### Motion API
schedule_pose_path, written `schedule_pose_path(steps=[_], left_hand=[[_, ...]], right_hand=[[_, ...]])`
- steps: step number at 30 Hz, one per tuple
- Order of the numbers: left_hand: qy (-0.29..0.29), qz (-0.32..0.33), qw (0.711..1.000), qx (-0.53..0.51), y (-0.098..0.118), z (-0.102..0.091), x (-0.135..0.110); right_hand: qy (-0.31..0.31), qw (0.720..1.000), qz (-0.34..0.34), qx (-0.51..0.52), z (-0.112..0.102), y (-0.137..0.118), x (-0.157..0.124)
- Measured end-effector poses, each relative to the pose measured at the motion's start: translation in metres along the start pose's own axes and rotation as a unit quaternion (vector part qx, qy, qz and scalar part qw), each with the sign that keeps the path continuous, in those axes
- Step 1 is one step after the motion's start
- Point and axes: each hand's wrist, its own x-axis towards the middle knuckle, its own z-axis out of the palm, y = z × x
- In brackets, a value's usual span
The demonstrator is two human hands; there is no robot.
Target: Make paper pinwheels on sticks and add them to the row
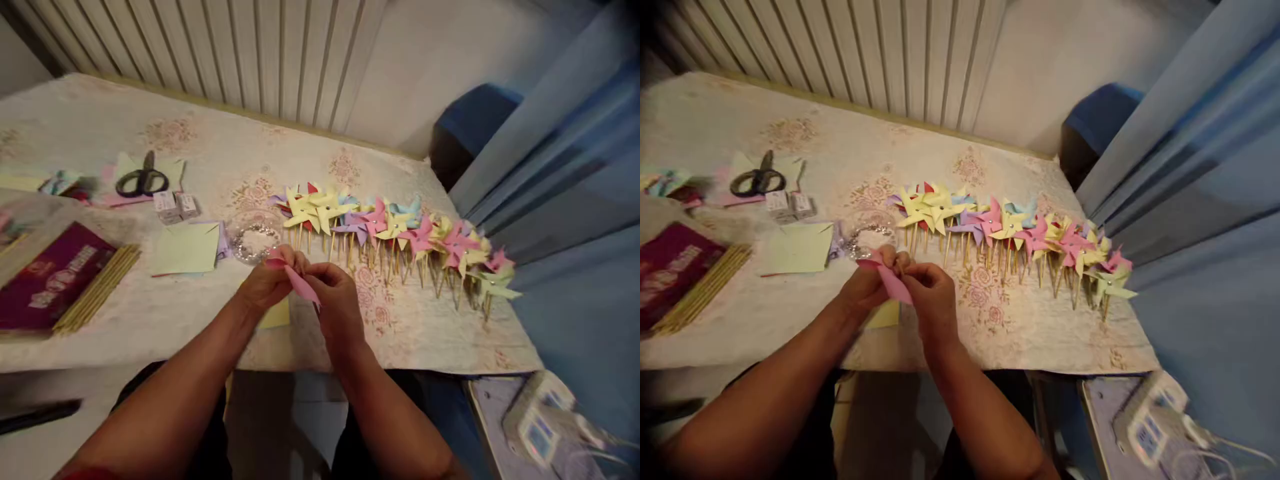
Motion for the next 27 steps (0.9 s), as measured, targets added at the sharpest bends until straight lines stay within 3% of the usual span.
schedule_pose_path(steps=[27], left_hand=[[0.014,-0.005,0.999,0.031,-0.0038,-0.0035,0.0017]], right_hand=[[0.0,1.0,0.009,-0.011,-0.0001,0.0001,-0.0003]])
